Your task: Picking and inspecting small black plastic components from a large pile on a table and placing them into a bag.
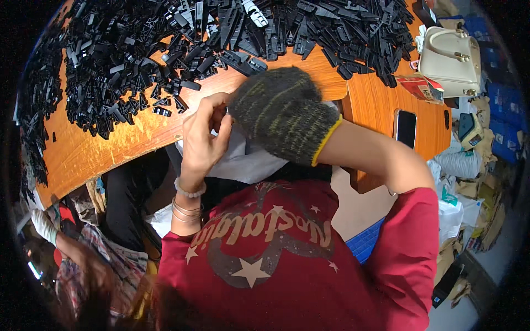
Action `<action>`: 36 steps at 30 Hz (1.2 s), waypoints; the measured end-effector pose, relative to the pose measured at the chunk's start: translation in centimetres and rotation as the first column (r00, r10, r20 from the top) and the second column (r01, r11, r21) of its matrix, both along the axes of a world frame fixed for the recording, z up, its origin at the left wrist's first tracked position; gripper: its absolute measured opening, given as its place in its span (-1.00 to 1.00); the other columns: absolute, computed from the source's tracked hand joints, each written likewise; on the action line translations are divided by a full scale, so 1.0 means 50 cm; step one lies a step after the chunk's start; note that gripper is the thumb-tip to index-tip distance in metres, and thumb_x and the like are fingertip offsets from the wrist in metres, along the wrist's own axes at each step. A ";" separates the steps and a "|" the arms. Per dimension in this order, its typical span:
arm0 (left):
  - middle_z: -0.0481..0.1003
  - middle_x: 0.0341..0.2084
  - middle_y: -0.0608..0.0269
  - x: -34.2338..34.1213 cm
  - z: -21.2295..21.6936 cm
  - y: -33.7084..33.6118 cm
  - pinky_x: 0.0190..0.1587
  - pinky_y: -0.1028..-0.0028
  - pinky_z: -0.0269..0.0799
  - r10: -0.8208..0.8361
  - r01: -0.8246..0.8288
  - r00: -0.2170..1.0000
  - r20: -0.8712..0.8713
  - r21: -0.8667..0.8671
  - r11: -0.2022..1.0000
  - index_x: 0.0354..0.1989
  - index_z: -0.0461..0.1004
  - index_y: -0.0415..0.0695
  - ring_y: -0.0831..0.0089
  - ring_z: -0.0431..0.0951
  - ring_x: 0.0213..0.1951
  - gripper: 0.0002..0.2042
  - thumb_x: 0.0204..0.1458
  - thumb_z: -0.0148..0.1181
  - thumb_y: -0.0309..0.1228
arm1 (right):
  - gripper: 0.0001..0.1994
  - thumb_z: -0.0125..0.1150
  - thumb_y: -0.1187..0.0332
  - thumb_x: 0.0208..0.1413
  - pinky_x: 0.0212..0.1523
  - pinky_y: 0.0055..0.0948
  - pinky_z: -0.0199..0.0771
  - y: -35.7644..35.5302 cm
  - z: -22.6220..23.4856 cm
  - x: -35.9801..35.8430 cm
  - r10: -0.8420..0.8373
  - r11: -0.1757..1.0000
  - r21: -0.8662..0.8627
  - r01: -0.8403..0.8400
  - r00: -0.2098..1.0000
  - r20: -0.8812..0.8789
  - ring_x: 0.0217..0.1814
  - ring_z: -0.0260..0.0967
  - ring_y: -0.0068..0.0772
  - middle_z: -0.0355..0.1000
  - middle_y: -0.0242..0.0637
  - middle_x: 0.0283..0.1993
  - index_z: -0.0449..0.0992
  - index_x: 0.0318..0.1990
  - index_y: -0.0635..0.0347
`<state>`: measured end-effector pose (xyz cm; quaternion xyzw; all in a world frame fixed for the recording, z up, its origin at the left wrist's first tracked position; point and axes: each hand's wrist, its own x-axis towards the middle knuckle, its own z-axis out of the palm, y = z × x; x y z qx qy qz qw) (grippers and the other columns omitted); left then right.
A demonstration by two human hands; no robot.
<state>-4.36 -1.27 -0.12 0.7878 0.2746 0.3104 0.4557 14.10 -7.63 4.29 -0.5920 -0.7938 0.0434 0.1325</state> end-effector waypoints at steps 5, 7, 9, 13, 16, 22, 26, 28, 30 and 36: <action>0.47 -0.53 0.05 0.001 0.005 0.004 -0.47 0.35 0.39 0.017 -0.017 1.000 0.007 0.010 1.000 -0.15 0.38 -0.26 0.16 0.48 -0.59 -0.71 -0.07 0.14 -0.74 | -0.71 0.20 0.17 0.07 -0.30 -0.27 0.46 0.029 0.004 -0.006 0.036 0.998 -0.059 -0.032 0.998 0.059 -0.26 0.49 -0.21 0.50 -0.25 -0.24 0.54 -0.12 0.10; 0.47 -0.53 0.03 0.002 0.000 0.001 -0.44 0.33 0.42 0.040 -0.039 0.997 0.070 -0.025 0.999 -0.12 0.36 -0.27 0.11 0.51 -0.56 -0.68 -0.09 0.15 -0.74 | -0.71 0.21 0.17 0.06 -0.30 -0.28 0.46 0.034 0.000 -0.017 0.051 0.996 -0.079 -0.045 0.996 0.068 -0.25 0.49 -0.21 0.50 -0.25 -0.24 0.54 -0.11 0.10; 0.48 -0.53 0.02 -0.002 -0.001 0.004 -0.41 0.35 0.44 0.023 -0.021 0.998 0.066 -0.030 0.999 -0.10 0.34 -0.27 0.08 0.53 -0.53 -0.65 -0.11 0.15 -0.74 | -0.70 0.22 0.17 0.05 -0.31 -0.29 0.46 0.031 0.001 -0.025 0.052 0.995 -0.092 -0.045 0.995 0.082 -0.25 0.49 -0.21 0.51 -0.25 -0.23 0.54 -0.11 0.09; 0.44 -0.58 0.09 0.004 0.008 0.003 -0.46 0.44 0.42 0.056 -0.054 0.997 0.049 -0.033 0.998 -0.12 0.34 -0.27 0.18 0.50 -0.59 -0.66 -0.12 0.12 -0.75 | -0.69 0.23 0.18 0.03 -0.31 -0.32 0.46 0.013 0.016 -0.034 0.042 0.994 -0.101 -0.030 0.992 0.121 -0.25 0.49 -0.22 0.51 -0.26 -0.23 0.54 -0.09 0.07; 0.45 -0.57 0.19 0.002 -0.005 0.000 -0.51 0.51 0.37 0.134 -0.132 0.990 0.046 -0.048 0.990 -0.10 0.34 -0.24 0.50 0.40 -0.65 -0.67 -0.09 0.16 -0.72 | -0.68 0.25 0.19 0.02 -0.32 -0.34 0.45 0.016 0.028 -0.036 0.060 0.994 -0.096 -0.047 0.988 0.143 -0.25 0.49 -0.22 0.52 -0.26 -0.22 0.54 -0.08 0.06; 0.45 -0.09 0.01 -0.043 0.005 -0.005 -0.51 0.65 0.43 0.169 0.207 0.850 0.500 -0.610 0.765 0.04 0.31 -0.33 0.52 0.48 -0.46 -0.70 0.12 0.06 -0.67 | -0.69 0.11 0.42 0.09 -0.21 -0.24 0.52 -0.079 -0.002 -0.041 -0.244 0.967 -0.132 0.220 0.946 -0.215 -0.16 0.51 -0.14 0.48 -0.12 -0.14 0.47 0.02 0.14; 0.53 -0.34 0.02 -0.054 0.017 -0.008 -0.46 0.54 0.51 0.031 0.333 0.906 0.422 -0.756 0.563 -0.04 0.44 -0.38 0.43 0.56 -0.51 -0.75 0.22 0.02 -0.45 | -0.51 -0.02 0.69 0.00 -0.01 -0.28 0.48 -0.109 -0.025 -0.046 -0.277 0.958 -0.286 -0.001 0.249 -0.928 0.01 0.46 -0.14 0.42 -0.06 0.02 0.39 0.14 0.18; 0.52 -0.60 0.13 -0.040 0.012 -0.016 -0.52 0.58 0.47 -0.023 0.342 0.921 0.388 -0.782 0.521 -0.08 0.46 -0.37 0.46 0.53 -0.63 -0.77 0.21 0.06 -0.44 | -0.45 -0.05 0.75 -0.05 0.03 -0.30 0.46 -0.118 -0.033 -0.047 -0.319 0.945 -0.316 -0.081 -0.032 -0.947 0.05 0.44 -0.14 0.40 -0.05 0.06 0.37 0.17 0.19; 0.51 -0.61 0.15 -0.033 0.024 -0.013 -0.56 0.59 0.44 -0.012 0.316 0.934 0.357 -0.812 0.491 -0.12 0.47 -0.36 0.48 0.52 -0.65 -0.79 0.19 0.09 -0.45 | -0.44 0.01 0.70 -0.06 -0.01 -0.28 0.46 -0.120 -0.033 -0.043 -0.314 0.946 -0.323 -0.043 0.134 -0.940 0.01 0.45 -0.08 0.42 -0.05 0.05 0.37 0.18 0.20; 0.45 -0.68 0.27 -0.008 0.041 -0.041 -0.74 0.66 0.24 0.056 0.144 0.976 0.210 -0.820 0.554 -0.29 0.49 -0.33 0.62 0.39 -0.76 -0.85 0.15 0.18 -0.46 | -0.55 0.10 0.69 0.06 0.02 -0.30 0.51 -0.127 -0.029 -0.026 -0.274 0.949 -0.315 0.003 0.497 -0.823 0.03 0.47 -0.29 0.45 -0.13 0.03 0.37 0.16 0.27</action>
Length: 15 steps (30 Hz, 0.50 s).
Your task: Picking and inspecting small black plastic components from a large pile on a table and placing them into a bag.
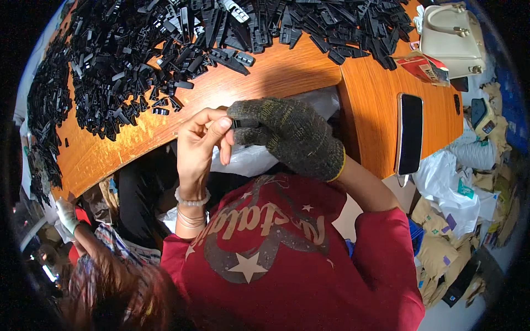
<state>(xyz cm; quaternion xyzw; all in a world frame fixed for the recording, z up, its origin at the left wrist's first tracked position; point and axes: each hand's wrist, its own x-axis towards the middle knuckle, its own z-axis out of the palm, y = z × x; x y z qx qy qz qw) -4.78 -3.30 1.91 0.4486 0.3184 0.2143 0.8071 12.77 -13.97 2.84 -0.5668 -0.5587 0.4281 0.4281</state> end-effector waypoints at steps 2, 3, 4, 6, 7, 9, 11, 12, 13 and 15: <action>0.45 -0.69 0.30 0.005 0.006 0.000 -0.73 0.67 0.22 -0.030 0.033 0.996 -0.088 0.037 0.999 -0.30 0.50 -0.33 0.64 0.37 -0.77 -0.85 0.13 0.20 -0.46 | -0.58 0.15 0.61 0.07 0.00 -0.31 0.51 -0.002 0.019 0.002 -0.012 1.000 -0.019 0.015 0.991 0.136 -0.01 0.49 -0.30 0.47 -0.14 -0.01 0.40 0.14 0.25; 0.44 -0.70 0.33 0.008 0.007 0.001 -0.72 0.67 0.20 -0.054 0.067 0.983 -0.173 0.072 0.995 -0.32 0.51 -0.33 0.67 0.34 -0.77 -0.85 0.12 0.22 -0.45 | -0.60 0.20 0.54 0.08 -0.03 -0.31 0.51 -0.004 0.025 0.002 -0.019 0.999 -0.035 0.030 0.962 0.273 -0.05 0.51 -0.31 0.50 -0.16 -0.06 0.42 0.12 0.22; 0.44 -0.70 0.33 0.012 0.005 0.004 -0.72 0.67 0.20 -0.056 0.070 0.983 -0.174 0.073 0.995 -0.32 0.51 -0.33 0.67 0.34 -0.77 -0.85 0.12 0.22 -0.45 | -0.60 0.20 0.54 0.08 -0.03 -0.31 0.51 -0.006 0.027 0.003 -0.023 0.999 -0.034 0.033 0.962 0.273 -0.05 0.51 -0.31 0.50 -0.16 -0.06 0.42 0.12 0.22; 0.41 -0.76 0.33 0.025 -0.006 0.014 -0.61 0.62 0.24 0.076 0.109 0.954 -0.291 0.571 0.814 -0.35 0.51 -0.32 0.70 0.34 -0.71 -0.85 0.03 0.30 -0.47 | -0.61 0.26 0.38 0.08 -0.09 -0.33 0.49 -0.011 0.028 0.006 0.115 0.979 -0.204 -0.010 0.853 0.509 -0.13 0.51 -0.29 0.53 -0.17 -0.14 0.46 0.09 0.17; 0.46 -0.67 0.21 0.038 -0.006 0.020 -0.56 0.54 0.34 0.193 0.073 0.944 -0.269 0.738 0.671 -0.29 0.51 -0.28 0.57 0.48 -0.62 -0.86 0.01 0.29 -0.51 | -0.61 0.26 0.38 0.08 -0.09 -0.33 0.49 -0.012 0.027 0.006 0.112 0.979 -0.201 -0.008 0.853 0.510 -0.13 0.51 -0.29 0.53 -0.17 -0.14 0.46 0.09 0.17; 0.51 -0.47 0.12 0.068 -0.021 0.055 -0.52 0.41 0.40 0.361 0.063 0.925 -0.120 0.984 0.166 -0.15 0.49 -0.22 0.35 0.56 -0.51 -0.78 -0.01 0.23 -0.56 | -0.61 0.28 0.29 0.07 -0.10 -0.34 0.48 -0.016 0.028 0.006 0.075 0.974 -0.226 0.033 0.889 0.453 -0.18 0.51 -0.25 0.53 -0.15 -0.15 0.48 0.07 0.14; 0.43 -0.41 0.14 0.082 -0.008 0.070 -0.49 0.31 0.39 0.443 0.348 0.833 -0.332 0.936 0.048 -0.05 0.45 -0.09 0.19 0.52 -0.47 -0.68 -0.04 0.17 -0.57 | -0.62 0.29 0.29 0.07 -0.11 -0.34 0.48 -0.017 0.034 0.005 0.023 0.983 -0.174 0.055 0.908 0.418 -0.18 0.51 -0.26 0.53 -0.14 -0.16 0.49 0.06 0.16; 0.39 -0.47 0.17 0.096 -0.011 0.077 -0.48 0.31 0.38 0.485 0.429 0.785 -0.385 0.903 0.022 -0.05 0.47 -0.02 0.18 0.49 -0.51 -0.67 -0.02 0.18 -0.56 | -0.62 0.29 0.29 0.06 -0.11 -0.34 0.49 -0.018 0.034 0.006 -0.031 0.989 -0.123 0.083 0.926 0.377 -0.18 0.51 -0.27 0.54 -0.13 -0.16 0.50 0.04 0.18; 0.34 -0.51 0.20 0.104 -0.023 0.086 -0.53 0.33 0.34 0.461 0.349 0.839 -0.291 0.936 -0.045 -0.09 0.48 -0.05 0.24 0.46 -0.54 -0.68 -0.07 0.19 -0.57 | -0.62 0.29 0.29 0.06 -0.11 -0.34 0.49 -0.018 0.032 0.007 -0.031 0.989 -0.120 0.082 0.925 0.379 -0.18 0.51 -0.27 0.54 -0.13 -0.16 0.50 0.04 0.18; 0.35 -0.49 0.21 0.097 -0.034 0.093 -0.52 0.37 0.37 0.442 0.348 0.857 -0.264 0.929 -0.121 -0.12 0.47 -0.12 0.29 0.48 -0.52 -0.70 -0.09 0.15 -0.56 | -0.66 0.29 0.32 0.07 -0.14 -0.37 0.49 -0.018 0.026 0.006 -0.178 0.970 -0.088 0.229 0.904 0.388 -0.21 0.51 -0.33 0.54 -0.13 -0.17 0.53 0.00 0.22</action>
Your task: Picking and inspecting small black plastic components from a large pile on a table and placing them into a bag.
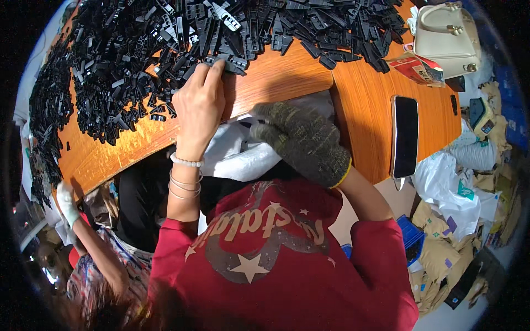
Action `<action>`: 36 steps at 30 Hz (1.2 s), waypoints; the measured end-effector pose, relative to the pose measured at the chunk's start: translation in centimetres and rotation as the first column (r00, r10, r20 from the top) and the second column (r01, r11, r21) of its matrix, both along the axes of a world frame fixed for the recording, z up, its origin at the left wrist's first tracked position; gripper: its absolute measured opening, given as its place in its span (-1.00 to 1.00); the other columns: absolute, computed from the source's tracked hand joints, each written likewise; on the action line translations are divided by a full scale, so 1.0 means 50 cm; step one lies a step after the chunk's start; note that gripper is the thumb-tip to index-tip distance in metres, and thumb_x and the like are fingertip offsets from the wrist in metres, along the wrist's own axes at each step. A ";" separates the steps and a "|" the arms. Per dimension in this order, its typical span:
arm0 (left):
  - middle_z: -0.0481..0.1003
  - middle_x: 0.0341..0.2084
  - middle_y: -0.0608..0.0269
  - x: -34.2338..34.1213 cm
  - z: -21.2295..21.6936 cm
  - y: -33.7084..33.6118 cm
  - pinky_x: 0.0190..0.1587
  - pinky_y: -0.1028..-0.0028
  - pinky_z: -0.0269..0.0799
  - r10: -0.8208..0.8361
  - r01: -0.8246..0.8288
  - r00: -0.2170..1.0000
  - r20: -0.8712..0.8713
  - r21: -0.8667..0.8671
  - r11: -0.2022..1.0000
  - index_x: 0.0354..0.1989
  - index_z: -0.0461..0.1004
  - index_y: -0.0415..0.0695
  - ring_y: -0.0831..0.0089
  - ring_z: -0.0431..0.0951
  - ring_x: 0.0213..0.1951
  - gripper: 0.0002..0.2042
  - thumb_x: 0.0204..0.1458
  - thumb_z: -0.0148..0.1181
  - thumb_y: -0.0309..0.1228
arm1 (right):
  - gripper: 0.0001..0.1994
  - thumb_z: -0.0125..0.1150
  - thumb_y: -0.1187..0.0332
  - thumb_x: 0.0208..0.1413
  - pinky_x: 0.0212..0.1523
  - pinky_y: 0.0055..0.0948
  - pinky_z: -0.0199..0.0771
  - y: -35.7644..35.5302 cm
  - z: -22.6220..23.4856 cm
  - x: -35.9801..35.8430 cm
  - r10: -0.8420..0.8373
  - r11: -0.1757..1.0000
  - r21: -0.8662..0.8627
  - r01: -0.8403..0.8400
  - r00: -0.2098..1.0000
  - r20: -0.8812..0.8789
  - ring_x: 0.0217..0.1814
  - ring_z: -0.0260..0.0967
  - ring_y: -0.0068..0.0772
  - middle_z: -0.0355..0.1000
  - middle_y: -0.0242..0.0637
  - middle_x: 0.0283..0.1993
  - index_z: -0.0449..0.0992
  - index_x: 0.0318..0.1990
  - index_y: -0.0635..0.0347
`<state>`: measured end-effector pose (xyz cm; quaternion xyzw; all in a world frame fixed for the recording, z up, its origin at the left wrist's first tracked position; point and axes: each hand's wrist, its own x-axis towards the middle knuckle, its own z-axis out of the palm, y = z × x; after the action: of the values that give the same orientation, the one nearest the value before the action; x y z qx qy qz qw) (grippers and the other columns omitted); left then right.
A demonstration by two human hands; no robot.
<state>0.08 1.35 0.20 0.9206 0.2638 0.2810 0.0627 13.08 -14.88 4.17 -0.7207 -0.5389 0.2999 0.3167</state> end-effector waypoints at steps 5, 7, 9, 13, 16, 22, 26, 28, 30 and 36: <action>0.33 -0.53 0.26 0.000 -0.010 0.001 -0.52 0.47 0.38 -0.059 0.055 0.998 0.024 0.149 0.987 -0.23 0.46 -0.24 0.41 0.47 -0.52 -0.76 -0.14 0.11 -0.55 | -0.76 0.17 0.34 0.14 -0.03 -0.22 0.46 0.014 -0.038 0.003 0.036 0.980 0.195 -0.048 0.997 0.064 -0.09 0.48 -0.15 0.50 -0.16 -0.10 0.54 -0.07 0.18; 0.32 -0.54 0.26 0.003 -0.006 0.001 -0.53 0.47 0.36 -0.065 0.056 0.997 0.043 0.175 0.983 -0.25 0.46 -0.24 0.41 0.46 -0.53 -0.78 -0.13 0.11 -0.55 | -0.78 0.16 0.38 0.14 -0.03 -0.23 0.47 0.029 -0.045 -0.006 0.035 0.974 0.221 -0.049 0.997 0.068 -0.09 0.48 -0.15 0.49 -0.16 -0.08 0.54 -0.08 0.21; 0.33 -0.56 0.25 0.002 -0.004 0.001 -0.53 0.46 0.34 -0.049 0.022 0.990 0.136 0.199 0.980 -0.25 0.46 -0.23 0.41 0.43 -0.57 -0.81 -0.10 0.14 -0.54 | -0.72 0.20 0.40 0.11 -0.05 -0.24 0.48 0.052 -0.048 -0.027 -0.197 0.957 0.201 0.209 0.977 -0.076 -0.06 0.47 -0.14 0.47 -0.10 -0.05 0.49 -0.03 0.27; 0.35 -0.65 0.30 0.022 -0.005 -0.071 -0.61 0.56 0.21 0.242 0.067 0.814 0.528 -0.500 0.863 -0.34 0.48 -0.28 0.62 0.29 -0.67 -0.91 -0.01 0.24 -0.61 | -0.56 0.21 0.40 0.09 -0.09 -0.24 0.47 0.083 -0.070 -0.043 -0.232 0.923 0.315 0.220 0.973 0.003 -0.07 0.45 -0.05 0.44 -0.05 -0.03 0.35 0.13 0.28; 0.36 -0.66 0.40 0.023 -0.007 -0.113 -0.58 0.64 0.19 0.413 0.195 0.750 0.517 -0.769 0.609 -0.33 0.48 -0.31 0.75 0.29 -0.59 -0.93 0.08 0.19 -0.56 | -0.62 0.27 0.49 0.02 -0.45 -0.55 0.39 0.107 -0.102 -0.043 -0.245 0.829 0.525 0.191 0.969 0.036 -0.50 0.37 -0.58 0.46 -0.30 -0.37 0.43 0.04 0.23; 0.45 -0.46 0.06 -0.021 -0.012 -0.040 -0.50 0.32 0.37 0.287 -0.217 0.890 0.354 -0.224 0.950 -0.18 0.45 -0.21 0.19 0.48 -0.52 -0.84 0.04 0.12 -0.58 | -0.67 0.12 0.39 0.16 -0.31 -0.35 0.48 0.104 -0.070 -0.025 -0.314 0.851 0.442 0.284 0.949 -0.004 -0.29 0.49 -0.20 0.50 -0.11 -0.17 0.41 0.08 0.27; 0.38 -0.43 0.10 -0.041 0.001 -0.027 -0.46 0.28 0.36 0.282 -0.258 0.948 0.145 -0.163 0.952 -0.23 0.47 -0.15 0.12 0.45 -0.51 -0.86 0.02 0.18 -0.52 | -0.64 0.07 0.26 0.24 -0.58 -0.69 0.36 0.086 -0.044 0.012 -0.191 0.905 0.096 0.414 0.599 -0.778 -0.43 0.49 -0.56 0.54 -0.24 -0.16 0.41 0.12 0.24; 0.39 -0.44 0.13 -0.041 -0.005 -0.037 -0.46 0.28 0.37 0.183 -0.149 0.971 0.155 -0.209 0.967 -0.27 0.47 -0.15 0.14 0.48 -0.48 -0.88 0.01 0.21 -0.48 | -0.64 0.02 0.21 0.27 -0.61 -0.69 0.35 0.076 -0.064 0.024 -0.006 0.885 0.159 0.437 0.352 -0.936 -0.40 0.50 -0.58 0.55 -0.22 -0.17 0.42 0.11 0.22; 0.39 -0.44 0.14 -0.034 -0.008 -0.042 -0.47 0.29 0.37 0.197 -0.149 0.963 0.186 -0.244 0.958 -0.28 0.46 -0.15 0.15 0.48 -0.47 -0.88 0.02 0.21 -0.47 | -0.64 0.07 0.20 0.26 -0.59 -0.69 0.37 0.077 -0.051 0.033 0.031 0.879 0.139 0.457 0.237 -0.971 -0.36 0.51 -0.58 0.55 -0.18 -0.16 0.44 0.10 0.21; 0.43 -0.32 0.09 -0.029 0.002 -0.046 -0.36 0.28 0.40 0.174 -0.128 0.978 0.112 -0.331 0.935 -0.27 0.42 -0.18 0.11 0.51 -0.38 -0.86 -0.02 0.18 -0.56 | -0.74 0.17 0.40 0.17 -0.31 -0.60 0.47 0.092 0.016 0.006 -0.290 0.942 0.004 0.335 0.820 -0.494 -0.17 0.47 -0.62 0.54 -0.27 -0.09 0.49 -0.02 0.31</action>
<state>-1.39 -0.96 0.28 0.8532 0.3710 0.3016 0.2086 13.39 -10.29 4.96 -0.6853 -0.3292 0.3906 0.5190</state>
